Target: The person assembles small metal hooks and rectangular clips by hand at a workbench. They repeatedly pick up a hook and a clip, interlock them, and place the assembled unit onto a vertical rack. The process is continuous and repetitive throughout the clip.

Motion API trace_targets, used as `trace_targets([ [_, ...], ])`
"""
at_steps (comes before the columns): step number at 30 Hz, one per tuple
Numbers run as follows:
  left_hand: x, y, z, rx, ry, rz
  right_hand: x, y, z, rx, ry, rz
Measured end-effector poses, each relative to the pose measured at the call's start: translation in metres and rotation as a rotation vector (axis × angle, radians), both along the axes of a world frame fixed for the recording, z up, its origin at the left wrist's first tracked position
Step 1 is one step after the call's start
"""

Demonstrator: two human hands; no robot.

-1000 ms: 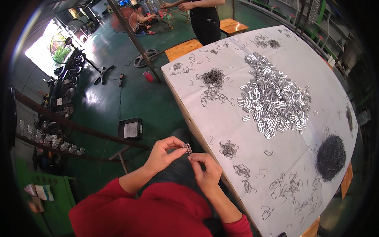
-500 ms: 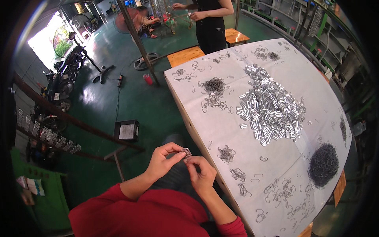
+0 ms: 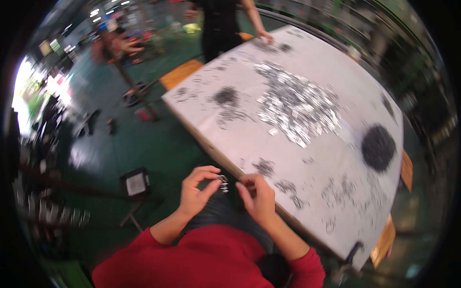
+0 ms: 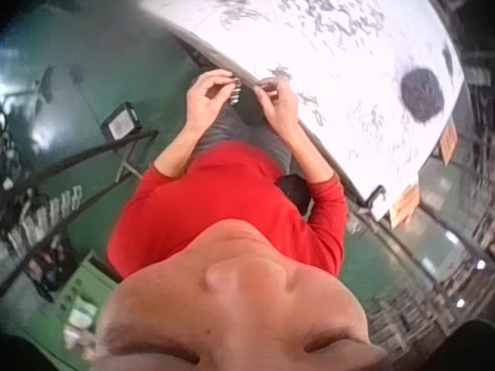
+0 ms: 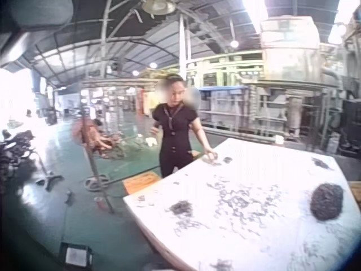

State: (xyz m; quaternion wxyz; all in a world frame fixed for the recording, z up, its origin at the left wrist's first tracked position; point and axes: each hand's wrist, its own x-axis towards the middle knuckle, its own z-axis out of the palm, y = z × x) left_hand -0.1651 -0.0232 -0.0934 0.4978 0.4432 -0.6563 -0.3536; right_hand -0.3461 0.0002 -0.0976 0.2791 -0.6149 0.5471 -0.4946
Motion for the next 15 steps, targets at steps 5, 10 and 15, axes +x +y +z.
trace_targets([
  [5,-0.005,-0.006,-0.021,0.016,0.040,-0.035,-0.124,-0.005,-0.009,0.114,0.272,-0.396],
  [10,-0.018,-0.012,-0.051,0.116,0.084,-0.140,-0.257,0.041,-0.064,0.445,0.519,-0.855],
  [15,-0.021,-0.015,-0.064,0.152,0.040,-0.172,-0.239,0.017,-0.079,0.540,0.487,-0.801],
])
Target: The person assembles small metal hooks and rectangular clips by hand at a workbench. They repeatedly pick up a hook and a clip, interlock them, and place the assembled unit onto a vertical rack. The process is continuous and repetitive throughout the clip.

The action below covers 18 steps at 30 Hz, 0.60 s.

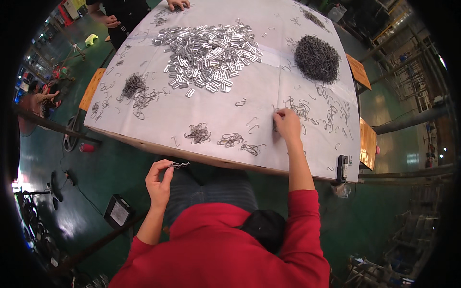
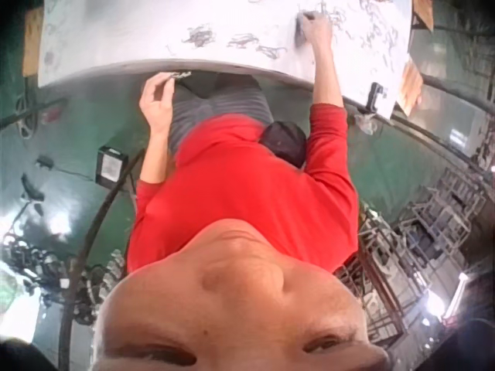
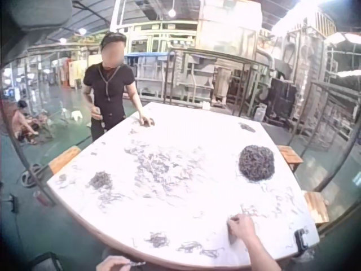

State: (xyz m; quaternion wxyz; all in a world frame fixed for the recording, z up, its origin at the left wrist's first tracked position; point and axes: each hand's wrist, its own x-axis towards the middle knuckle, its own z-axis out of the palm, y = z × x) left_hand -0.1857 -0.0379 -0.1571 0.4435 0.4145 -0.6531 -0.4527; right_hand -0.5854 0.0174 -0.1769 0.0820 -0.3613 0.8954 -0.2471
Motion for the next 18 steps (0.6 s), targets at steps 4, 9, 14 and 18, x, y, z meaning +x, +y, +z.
trace_targets([
  [4,-0.005,-0.001,-0.004,0.007,-0.015,-0.013,-0.013,-0.025,0.014,-0.187,-0.176,-0.028],
  [9,-0.016,0.001,-0.010,0.055,0.030,-0.032,-0.128,-0.023,-0.013,-0.175,0.061,-0.075],
  [14,-0.017,0.007,-0.011,0.071,0.003,-0.032,-0.163,-0.047,-0.003,0.048,0.086,0.161],
  [18,-0.019,0.009,-0.010,0.069,0.001,-0.043,-0.156,-0.057,0.007,0.299,0.125,0.287],
])
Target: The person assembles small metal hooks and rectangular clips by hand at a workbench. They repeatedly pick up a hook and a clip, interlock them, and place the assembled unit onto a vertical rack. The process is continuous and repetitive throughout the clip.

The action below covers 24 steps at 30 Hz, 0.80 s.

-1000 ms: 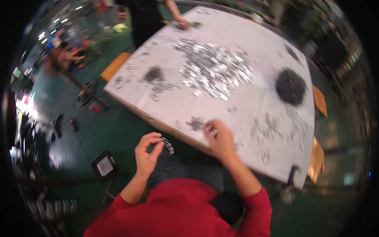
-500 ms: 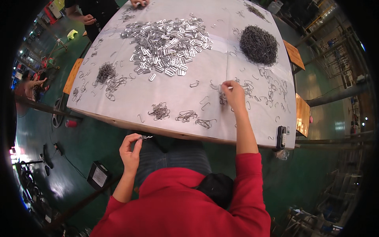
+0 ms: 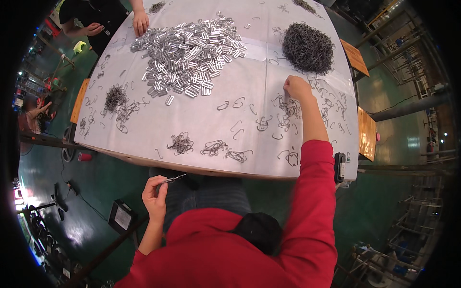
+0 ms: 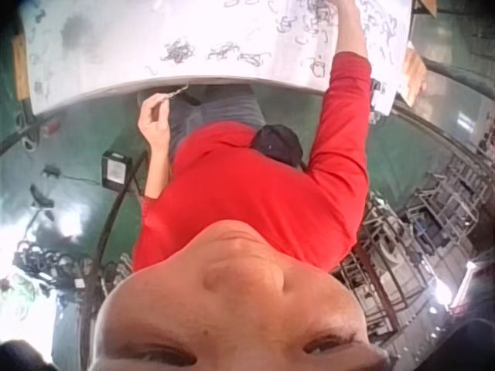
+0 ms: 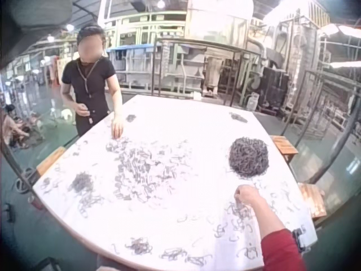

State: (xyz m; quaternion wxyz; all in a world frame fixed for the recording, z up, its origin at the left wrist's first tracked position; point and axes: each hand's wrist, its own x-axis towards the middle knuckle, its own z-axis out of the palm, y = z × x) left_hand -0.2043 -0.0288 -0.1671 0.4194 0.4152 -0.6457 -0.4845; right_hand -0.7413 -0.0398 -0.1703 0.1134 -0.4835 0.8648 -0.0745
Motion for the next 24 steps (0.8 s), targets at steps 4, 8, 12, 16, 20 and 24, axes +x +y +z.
trace_targets([
  [4,-0.003,0.002,-0.001,0.013,0.003,-0.008,0.019,0.002,0.001,-0.218,-0.125,0.029],
  [8,-0.002,0.001,0.000,0.009,-0.015,-0.058,0.065,0.007,0.019,-0.156,-0.223,0.144],
  [12,0.004,0.001,0.001,0.011,-0.036,-0.091,0.130,-0.003,0.034,0.072,-0.185,0.100],
  [16,0.003,0.001,0.002,0.008,-0.035,-0.074,0.157,0.000,0.011,0.082,0.044,0.115],
  [20,-0.002,0.002,0.005,-0.062,-0.025,-0.011,0.168,0.006,0.003,-0.101,-0.010,0.119],
  [24,-0.002,0.003,0.011,-0.076,-0.038,-0.022,0.177,0.004,0.006,-0.134,-0.289,0.049],
])
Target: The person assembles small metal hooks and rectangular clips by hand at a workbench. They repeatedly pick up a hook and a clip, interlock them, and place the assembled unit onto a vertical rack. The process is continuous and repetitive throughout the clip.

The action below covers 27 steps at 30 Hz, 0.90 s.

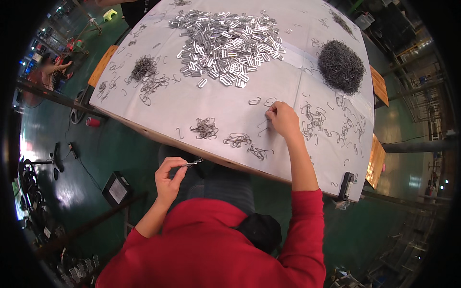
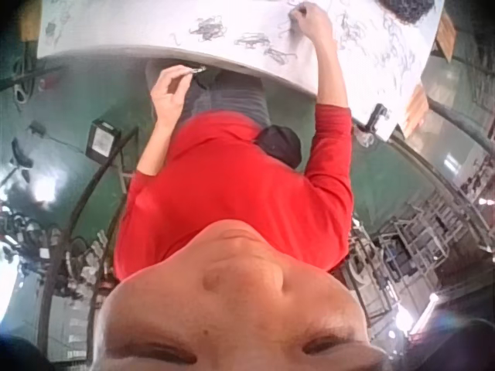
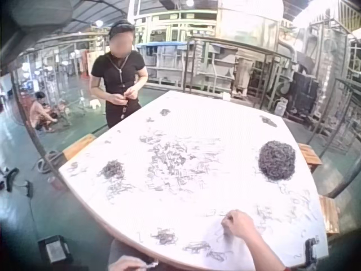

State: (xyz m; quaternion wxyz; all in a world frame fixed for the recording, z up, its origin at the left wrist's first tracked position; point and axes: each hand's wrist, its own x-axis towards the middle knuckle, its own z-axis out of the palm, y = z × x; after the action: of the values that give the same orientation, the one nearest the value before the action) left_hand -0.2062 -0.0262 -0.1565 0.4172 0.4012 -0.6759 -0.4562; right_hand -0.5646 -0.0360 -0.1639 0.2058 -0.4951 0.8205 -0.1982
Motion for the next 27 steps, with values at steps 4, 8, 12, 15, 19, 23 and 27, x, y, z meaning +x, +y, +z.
trace_targets([
  [4,0.001,0.001,0.002,0.014,-0.006,0.017,-0.011,-0.009,-0.005,-0.172,-0.070,-0.056],
  [8,0.003,0.003,0.000,0.019,-0.012,0.031,-0.012,-0.013,0.009,-0.110,0.106,-0.005],
  [12,0.002,0.004,0.000,0.006,-0.010,0.034,0.007,-0.020,0.017,0.204,0.234,0.067],
  [15,0.002,0.005,0.002,0.012,-0.020,0.043,0.013,-0.020,-0.005,0.057,0.252,0.148],
  [19,0.002,0.001,0.004,-0.020,-0.068,0.026,0.046,-0.011,0.008,-0.080,-0.367,0.226],
  [23,0.008,0.002,0.005,-0.011,-0.094,0.056,0.129,0.004,0.048,-0.026,-0.937,0.225],
  [27,0.008,0.000,0.010,0.006,-0.063,0.071,0.178,0.021,0.058,-0.103,-1.163,0.171],
])
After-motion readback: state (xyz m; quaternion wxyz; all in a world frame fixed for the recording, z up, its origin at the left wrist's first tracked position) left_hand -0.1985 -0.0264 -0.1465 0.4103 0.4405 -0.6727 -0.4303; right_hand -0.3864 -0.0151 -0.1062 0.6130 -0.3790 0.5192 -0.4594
